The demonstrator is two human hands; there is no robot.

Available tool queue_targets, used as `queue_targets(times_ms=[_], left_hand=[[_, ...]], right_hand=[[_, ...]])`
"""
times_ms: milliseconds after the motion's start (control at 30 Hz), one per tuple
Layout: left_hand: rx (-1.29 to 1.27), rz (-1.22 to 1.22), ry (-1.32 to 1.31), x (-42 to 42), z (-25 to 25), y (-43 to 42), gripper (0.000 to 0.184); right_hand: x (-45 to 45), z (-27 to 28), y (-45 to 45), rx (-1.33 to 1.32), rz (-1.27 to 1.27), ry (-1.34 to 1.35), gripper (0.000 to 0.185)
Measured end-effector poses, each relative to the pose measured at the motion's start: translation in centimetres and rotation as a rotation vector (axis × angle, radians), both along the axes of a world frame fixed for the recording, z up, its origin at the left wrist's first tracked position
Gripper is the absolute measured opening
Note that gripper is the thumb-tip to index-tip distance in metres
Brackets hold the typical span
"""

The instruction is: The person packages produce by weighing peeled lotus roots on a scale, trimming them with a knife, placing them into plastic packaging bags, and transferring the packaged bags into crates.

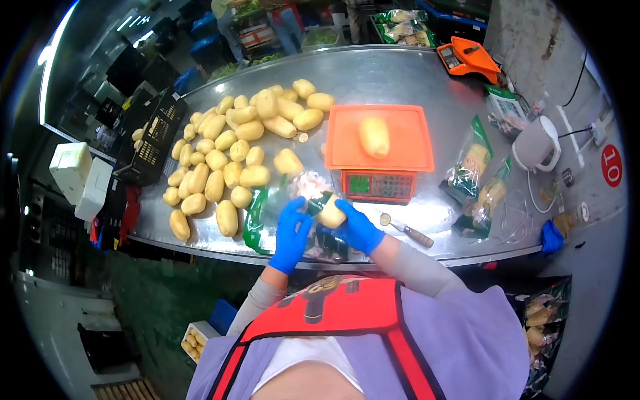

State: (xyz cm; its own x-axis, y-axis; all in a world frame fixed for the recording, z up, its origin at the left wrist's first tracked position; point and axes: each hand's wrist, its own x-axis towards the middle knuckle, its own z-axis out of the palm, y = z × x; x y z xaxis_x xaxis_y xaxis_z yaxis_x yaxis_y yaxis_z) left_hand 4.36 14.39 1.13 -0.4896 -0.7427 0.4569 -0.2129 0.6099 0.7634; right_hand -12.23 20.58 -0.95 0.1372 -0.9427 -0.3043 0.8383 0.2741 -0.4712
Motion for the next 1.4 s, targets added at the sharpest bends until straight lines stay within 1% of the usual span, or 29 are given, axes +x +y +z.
queue_targets(times_ms=[33,100,133,167,233,267,300,367,400,433,467,500,600,667,733,800,900,967,1000,1033,1100,1133,1167,1200,1233,1300,1333,1367,1400], left_hand=[[0.0,0.003,0.0,0.1,0.1,0.0,0.007],[-0.136,0.026,-0.077,0.2,0.7,-0.2,0.007],[-0.226,0.022,-0.114,0.4,1.6,-0.2,0.01],[-0.265,0.026,-0.132,0.8,1.9,-0.6,0.011],[-0.14,0.134,-0.01,1.1,0.5,-1.6,0.009],[-0.14,0.135,-0.009,1.4,-0.4,-2.5,0.009],[0.098,0.198,0.181,2.0,-1.5,-3.5,0.01],[0.543,0.243,0.451,3.6,-1.8,-4.7,0.013],[0.565,0.243,0.479,4.0,-1.1,-4.9,0.014],[0.59,0.245,0.506,4.3,0.0,-4.9,0.014],[0.61,0.269,0.421,4.6,1.0,-5.0,0.019],[0.635,0.235,0.504,4.1,3.1,-4.2,0.022],[0.562,0.23,0.48,4.2,2.0,-5.0,0.024],[0.701,0.234,0.456,3.6,1.8,-4.7,0.02],[0.657,0.205,0.385,3.1,1.1,-4.5,0.017],[0.596,0.163,0.246,2.7,0.8,-4.0,0.012],[0.602,0.159,0.311,1.8,0.9,-3.1,0.015],[0.772,0.178,0.465,1.9,-0.7,-3.5,0.022],[0.673,0.193,0.437,1.8,-1.1,-3.5,0.02],[0.58,0.208,0.404,1.9,-1.5,-3.2,0.018],[0.543,0.169,0.335,2.0,-2.0,-2.7,0.009],[0.379,0.105,0.212,2.0,-1.6,-2.3,0.008],[0.217,0.039,0.088,2.0,-1.1,-1.7,0.008],[0.172,-0.014,-0.004,1.8,-1.0,-1.3,0.008],[0.17,-0.013,-0.003,1.7,-0.9,-1.1,0.008],[0.109,-0.074,-0.077,1.6,-0.6,-1.0,0.008],[0.112,-0.05,-0.075,1.6,-0.5,-1.0,0.007],[0.113,-0.049,-0.075,1.6,-0.1,-1.0,0.007],[0.004,-0.008,-0.155,1.6,0.5,-1.1,0.006]], right_hand=[[0.4,0.0,-0.1,-0.058,-0.035,-0.149,0.046],[1.0,0.5,0.3,-0.042,0.035,0.011,0.049],[0.7,0.6,0.2,-0.207,0.09,0.572,0.057],[0.4,1.0,0.5,-0.2,0.093,0.569,0.057],[0.1,4.2,1.3,-0.581,0.267,1.803,0.063],[0.0,4.2,1.5,-0.527,0.263,1.735,0.065],[-0.4,3.4,1.6,-0.528,0.269,1.737,0.065],[-1.1,1.2,2.1,-0.356,0.044,1.161,0.06],[-1.3,1.0,2.1,-0.327,-0.057,1.001,0.056],[-1.7,2.6,2.3,-0.241,-0.057,0.849,0.054],[-2.0,3.4,2.4,-0.19,-0.064,0.648,0.054],[-2.4,3.8,2.2,-0.146,-0.075,0.453,0.054],[-2.7,3.9,1.3,-0.171,-0.162,0.383,0.058],[-2.1,4.7,0.8,-0.198,-0.169,0.385,0.058],[-1.5,4.9,0.6,-0.235,-0.138,0.404,0.056],[-0.1,4.6,0.0,-0.182,-0.156,0.441,0.054],[1.4,4.3,-0.1,-0.095,-0.183,0.471,0.049],[1.5,3.6,0.4,-0.241,-0.166,0.752,0.051],[1.4,3.4,0.6,-0.299,-0.111,0.913,0.054],[1.3,2.7,0.8,-0.348,-0.09,0.966,0.056],[0.5,2.5,0.8,-0.371,-0.029,1.316,0.057],[0.3,2.7,0.7,-0.376,-0.028,1.316,0.057],[0.0,3.1,0.7,-0.327,0.074,1.498,0.057],[-0.2,3.4,0.7,-0.272,0.179,1.678,0.056],[-0.2,2.7,0.6,-0.274,0.179,1.68,0.056],[0.0,0.6,0.2,-0.116,0.1,0.829,0.053],[0.2,0.1,0.4,0.018,0.103,0.553,0.049],[0.7,-0.3,0.8,0.018,0.104,0.552,0.049],[1.6,0.0,1.1,0.037,0.055,0.455,0.049]])
